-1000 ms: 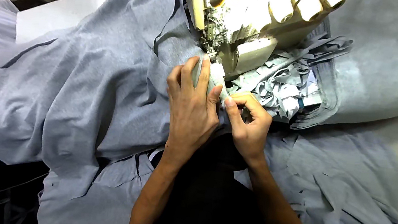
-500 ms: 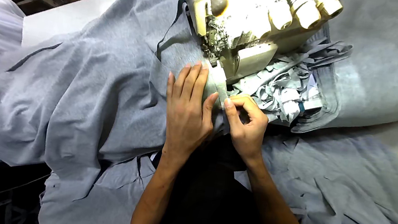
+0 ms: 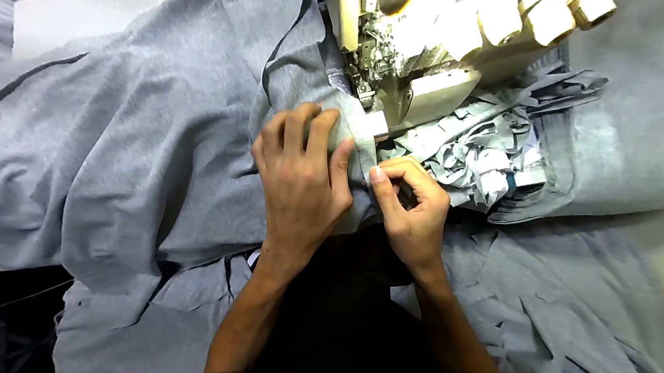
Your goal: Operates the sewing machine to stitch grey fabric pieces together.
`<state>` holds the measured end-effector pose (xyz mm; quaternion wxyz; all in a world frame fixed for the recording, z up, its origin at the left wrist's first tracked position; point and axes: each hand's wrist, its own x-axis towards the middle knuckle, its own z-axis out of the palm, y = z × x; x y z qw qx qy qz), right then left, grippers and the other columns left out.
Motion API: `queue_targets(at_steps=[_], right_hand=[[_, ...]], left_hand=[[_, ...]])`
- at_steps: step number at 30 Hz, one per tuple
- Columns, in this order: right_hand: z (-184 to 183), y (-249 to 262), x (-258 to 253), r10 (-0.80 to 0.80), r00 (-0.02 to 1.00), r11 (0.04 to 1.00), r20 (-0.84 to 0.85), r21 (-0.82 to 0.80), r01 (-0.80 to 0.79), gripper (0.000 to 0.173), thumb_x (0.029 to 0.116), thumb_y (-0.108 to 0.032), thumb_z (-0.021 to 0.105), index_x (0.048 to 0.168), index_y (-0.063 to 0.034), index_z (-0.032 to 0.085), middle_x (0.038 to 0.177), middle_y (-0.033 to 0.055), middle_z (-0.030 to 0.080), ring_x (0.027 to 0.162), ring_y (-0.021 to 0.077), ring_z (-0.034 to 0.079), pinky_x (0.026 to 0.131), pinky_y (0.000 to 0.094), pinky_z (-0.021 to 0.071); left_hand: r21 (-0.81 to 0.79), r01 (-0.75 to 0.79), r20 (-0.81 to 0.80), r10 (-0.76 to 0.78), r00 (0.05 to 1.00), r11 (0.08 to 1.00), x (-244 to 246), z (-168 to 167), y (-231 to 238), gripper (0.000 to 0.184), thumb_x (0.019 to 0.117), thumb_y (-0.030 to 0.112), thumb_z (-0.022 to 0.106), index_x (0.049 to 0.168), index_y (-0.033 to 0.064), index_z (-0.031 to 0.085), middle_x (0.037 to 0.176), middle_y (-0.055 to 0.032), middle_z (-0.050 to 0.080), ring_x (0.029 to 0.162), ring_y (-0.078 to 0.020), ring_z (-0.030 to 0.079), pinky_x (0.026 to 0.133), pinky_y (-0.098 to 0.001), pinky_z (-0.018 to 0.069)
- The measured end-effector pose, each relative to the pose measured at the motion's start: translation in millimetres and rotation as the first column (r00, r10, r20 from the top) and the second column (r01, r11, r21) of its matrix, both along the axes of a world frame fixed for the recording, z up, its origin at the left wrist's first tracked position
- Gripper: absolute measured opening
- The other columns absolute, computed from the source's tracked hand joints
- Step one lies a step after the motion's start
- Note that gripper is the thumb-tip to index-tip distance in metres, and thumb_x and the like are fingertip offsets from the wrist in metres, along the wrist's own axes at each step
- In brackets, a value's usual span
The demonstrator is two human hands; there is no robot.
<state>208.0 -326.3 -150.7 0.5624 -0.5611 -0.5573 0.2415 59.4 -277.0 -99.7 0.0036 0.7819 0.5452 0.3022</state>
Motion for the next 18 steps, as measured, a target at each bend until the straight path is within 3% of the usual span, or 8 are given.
queue_targets(at_steps=[3,5,10,18], right_hand=[[2.0,0.6,-1.9,0.012,1.0,1.0,0.001,0.001,-0.012,0.014,0.0981,-0.016,0.064,0.092,-0.0075,0.072,0.093,-0.0002,0.07,0.08,0.0068,0.061,0.067,0.0242,0.05],[2.8,0.7,-1.9,0.014,1.0,1.0,0.0,0.002,-0.014,0.013,0.098,-0.016,0.064,0.091,-0.0076,0.072,0.093,-0.0002,0.07,0.08,0.0069,0.061,0.067,0.0242,0.0501],[2.0,-0.1,0.2,0.018,1.0,1.0,0.011,-0.014,-0.018,0.014,0.0985,-0.018,0.064,0.091,-0.009,0.072,0.093,-0.0011,0.07,0.081,0.0076,0.062,0.068,0.0261,0.0501],[3.5,-1.8,2.4,0.02,1.0,1.0,0.006,-0.012,-0.019,0.015,0.0988,-0.018,0.064,0.091,-0.0089,0.072,0.093,-0.0011,0.07,0.082,0.0074,0.062,0.068,0.0253,0.0507]], left_hand=[[-0.04,0.036,-0.025,-0.037,0.999,0.999,-2.4,15.6,11.3,0.033,0.1026,0.033,0.057,0.124,0.009,0.065,0.124,-0.0142,0.059,0.115,-0.0366,0.053,0.088,-0.0522,0.0422],[-0.077,0.103,-0.024,-0.105,0.994,0.992,-3.5,23.8,19.1,0.029,0.0993,0.029,0.064,0.119,0.0086,0.065,0.119,-0.0146,0.059,0.11,-0.0373,0.054,0.085,-0.0526,0.0425],[-0.188,0.123,0.038,-0.118,0.992,0.974,1.4,28.6,50.6,0.02,0.095,0.029,0.066,0.107,0.0125,0.07,0.104,-0.0089,0.062,0.102,-0.0302,0.056,0.086,-0.049,0.041],[-0.218,0.127,0.059,-0.117,0.991,0.968,4.3,30.3,55.2,0.016,0.0949,0.026,0.065,0.101,0.0117,0.069,0.101,-0.008,0.062,0.101,-0.0285,0.057,0.088,-0.0492,0.0406]])
